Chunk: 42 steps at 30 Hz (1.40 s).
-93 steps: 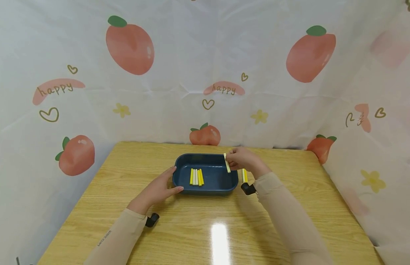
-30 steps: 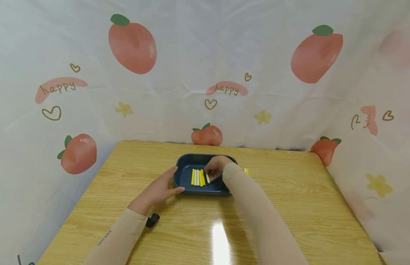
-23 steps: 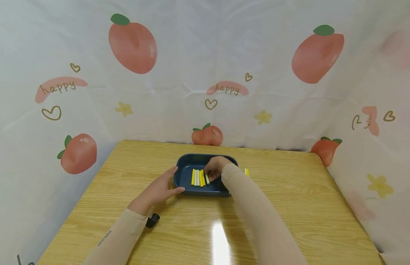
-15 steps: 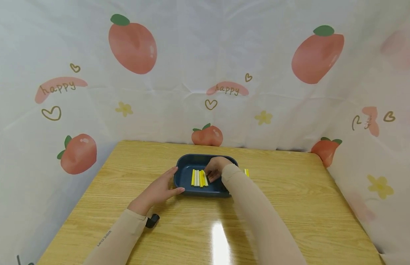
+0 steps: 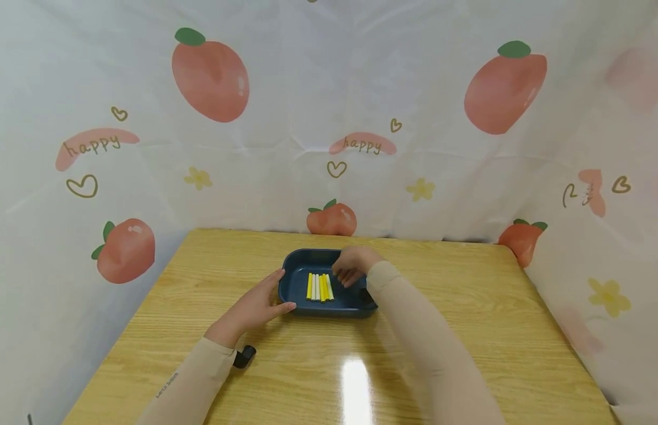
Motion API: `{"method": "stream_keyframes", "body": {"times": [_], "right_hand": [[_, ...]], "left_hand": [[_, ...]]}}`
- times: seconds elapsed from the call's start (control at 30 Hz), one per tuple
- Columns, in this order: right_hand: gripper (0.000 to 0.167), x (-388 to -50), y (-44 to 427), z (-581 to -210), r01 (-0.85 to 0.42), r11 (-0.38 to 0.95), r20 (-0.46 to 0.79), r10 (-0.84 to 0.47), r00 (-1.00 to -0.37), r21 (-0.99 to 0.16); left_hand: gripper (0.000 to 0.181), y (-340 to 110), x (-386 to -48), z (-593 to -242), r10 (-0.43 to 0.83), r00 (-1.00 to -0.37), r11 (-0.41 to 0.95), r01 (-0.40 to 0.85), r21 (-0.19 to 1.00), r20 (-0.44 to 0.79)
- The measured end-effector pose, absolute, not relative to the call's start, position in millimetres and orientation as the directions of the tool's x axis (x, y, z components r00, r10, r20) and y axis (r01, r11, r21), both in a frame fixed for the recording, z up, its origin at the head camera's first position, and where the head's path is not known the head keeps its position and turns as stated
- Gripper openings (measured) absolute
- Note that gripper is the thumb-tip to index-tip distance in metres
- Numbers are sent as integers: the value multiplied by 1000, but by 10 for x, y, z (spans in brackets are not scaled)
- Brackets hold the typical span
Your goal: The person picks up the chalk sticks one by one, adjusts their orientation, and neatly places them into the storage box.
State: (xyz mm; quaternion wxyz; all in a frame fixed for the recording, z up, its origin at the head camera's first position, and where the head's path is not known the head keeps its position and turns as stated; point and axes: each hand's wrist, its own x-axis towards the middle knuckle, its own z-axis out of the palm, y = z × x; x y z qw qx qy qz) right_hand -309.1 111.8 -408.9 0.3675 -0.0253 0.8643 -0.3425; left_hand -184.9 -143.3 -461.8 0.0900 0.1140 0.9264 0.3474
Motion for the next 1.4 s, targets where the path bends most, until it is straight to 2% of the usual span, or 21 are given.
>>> {"method": "stream_keyframes", "body": {"times": [0.1,0.27,0.5,0.9,1.17,1.4], "right_hand": [[26,-3053,1183,-3993,155,752,-582,-344,-737,-641],[20,-2987,1301,-3857,99,726,-536,-401,-743,-680],[25,-2884,1476,-3770,26,702,-475,-454,-753,-712],[31,-2760,1711,-3744,6,675,-434,-467,-770,-738],[18,-2679,1854,-3764,21,669,-400,-420,-815,-743],[17,-2639,2013,-3837,34,636,-354,-383,-853,-771]], "left_hand": [[98,-1436,-1848,-4623,272,-959,728,150,669,-81],[98,-1444,-1847,-4619,269,-960,733,149,663,-82],[98,-1451,-1840,-4602,267,-960,731,147,666,-81],[98,-1446,-1848,-4610,275,-958,734,154,662,-82],[98,-1439,-1842,-4617,273,-958,738,152,658,-85],[99,-1435,-1838,-4616,281,-956,735,156,660,-87]]}}
